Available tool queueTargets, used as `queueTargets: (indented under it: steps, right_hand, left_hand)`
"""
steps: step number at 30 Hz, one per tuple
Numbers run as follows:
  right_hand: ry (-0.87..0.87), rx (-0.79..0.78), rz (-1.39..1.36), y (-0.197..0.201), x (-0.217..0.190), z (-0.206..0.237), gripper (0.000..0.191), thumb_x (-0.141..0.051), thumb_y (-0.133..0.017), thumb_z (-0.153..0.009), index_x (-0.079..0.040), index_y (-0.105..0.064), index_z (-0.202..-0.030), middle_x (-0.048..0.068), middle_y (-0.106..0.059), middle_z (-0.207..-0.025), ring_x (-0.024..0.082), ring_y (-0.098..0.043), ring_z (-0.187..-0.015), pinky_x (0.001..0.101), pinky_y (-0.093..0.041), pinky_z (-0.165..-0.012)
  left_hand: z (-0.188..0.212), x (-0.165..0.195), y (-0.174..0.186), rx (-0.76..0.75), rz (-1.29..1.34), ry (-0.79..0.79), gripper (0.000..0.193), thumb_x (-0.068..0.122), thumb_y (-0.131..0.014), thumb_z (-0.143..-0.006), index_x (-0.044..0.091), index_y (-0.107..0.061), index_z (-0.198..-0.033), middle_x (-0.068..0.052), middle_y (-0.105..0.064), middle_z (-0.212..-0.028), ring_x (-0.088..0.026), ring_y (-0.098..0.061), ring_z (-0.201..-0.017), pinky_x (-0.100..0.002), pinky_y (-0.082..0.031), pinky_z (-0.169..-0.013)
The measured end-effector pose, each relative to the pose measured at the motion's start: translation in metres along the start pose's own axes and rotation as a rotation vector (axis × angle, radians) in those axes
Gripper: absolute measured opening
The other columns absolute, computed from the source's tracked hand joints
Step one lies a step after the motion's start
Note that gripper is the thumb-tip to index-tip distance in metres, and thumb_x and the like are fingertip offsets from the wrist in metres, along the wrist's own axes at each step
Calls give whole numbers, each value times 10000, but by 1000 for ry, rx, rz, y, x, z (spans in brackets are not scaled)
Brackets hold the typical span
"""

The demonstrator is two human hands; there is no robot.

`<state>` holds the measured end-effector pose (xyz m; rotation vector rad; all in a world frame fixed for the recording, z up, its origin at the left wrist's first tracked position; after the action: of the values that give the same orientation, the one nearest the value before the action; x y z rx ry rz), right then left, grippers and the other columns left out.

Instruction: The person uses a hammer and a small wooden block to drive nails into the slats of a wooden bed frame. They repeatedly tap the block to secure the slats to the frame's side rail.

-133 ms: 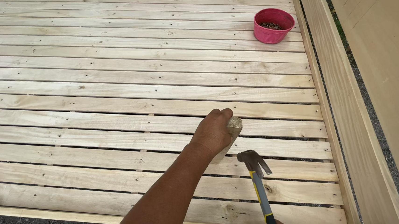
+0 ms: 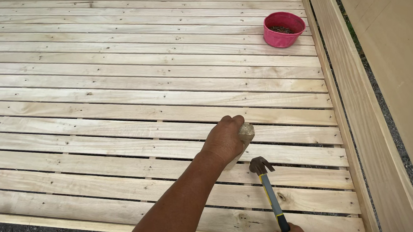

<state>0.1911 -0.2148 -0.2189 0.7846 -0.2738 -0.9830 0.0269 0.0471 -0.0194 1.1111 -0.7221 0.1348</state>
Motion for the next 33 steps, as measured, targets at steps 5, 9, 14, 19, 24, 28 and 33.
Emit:
queueTargets:
  steps: [5,9,14,19,24,28,33]
  right_hand:
    - [-74,-110,-89,8,6,1,555,-503,-814,-816,-128,-762,-1221,119,-786,-902,232,-780,-947,363,-588,-906]
    - [-46,16,-334,16,3,11,550,-481,-813,-809,-88,-763,-1191,173,-759,-846,270,-763,-872,398,-586,-842]
    - [-3,-52,-195,-4,0,12,396,-344,-798,-819,-52,-764,-1083,149,-762,-815,268,-751,-822,403,-591,-818]
    - [17,-137,-96,-10,-2,8,405,-359,-796,-813,-43,-775,-1065,152,-767,-833,285,-756,-851,417,-571,-856]
    - [-21,-166,-170,-6,2,9,497,-472,-796,-843,-22,-778,-1053,173,-730,-828,275,-746,-852,403,-568,-844]
    - [62,-11,-365,12,2,22,399,-413,-826,-837,-73,-709,-1008,103,-629,-712,197,-665,-722,375,-527,-734]
    - [224,99,-665,12,24,37,239,-202,-820,-872,-1,-718,-795,88,-493,-545,160,-470,-509,354,-399,-534]
  left_hand:
    - [4,3,-1,53,7,-51,399,110,-779,-838,78,-628,-1206,-157,-630,-1174,-301,-682,-1090,-382,-587,-928]
    - [-2,4,4,55,44,-27,383,160,-777,-871,78,-621,-1211,-155,-630,-1163,-300,-677,-1092,-393,-576,-930]
    - [-2,3,3,13,-6,0,417,107,-780,-839,80,-609,-1218,-148,-630,-1168,-286,-683,-1104,-366,-596,-932]
    - [3,2,1,50,3,6,442,84,-791,-814,95,-615,-1219,-145,-624,-1185,-293,-673,-1118,-368,-583,-947]
    - [2,3,1,45,29,31,450,122,-799,-823,100,-609,-1230,-138,-626,-1189,-277,-673,-1138,-361,-579,-962]
    - [-3,3,4,56,24,30,482,97,-812,-803,95,-620,-1246,-136,-632,-1209,-276,-657,-1162,-356,-554,-1008]
    - [-18,-6,5,46,13,55,544,24,-769,-808,115,-608,-1319,-145,-646,-1229,-281,-663,-1176,-349,-558,-1028]
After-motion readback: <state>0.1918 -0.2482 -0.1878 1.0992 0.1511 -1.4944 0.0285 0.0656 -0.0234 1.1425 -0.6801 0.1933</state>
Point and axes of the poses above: each hand's wrist, its own z-axis away from the middle knuckle, its own y-axis out of the back of the hand, x = y × z, the point moved 6 cm from there along -z, towards the middle knuckle
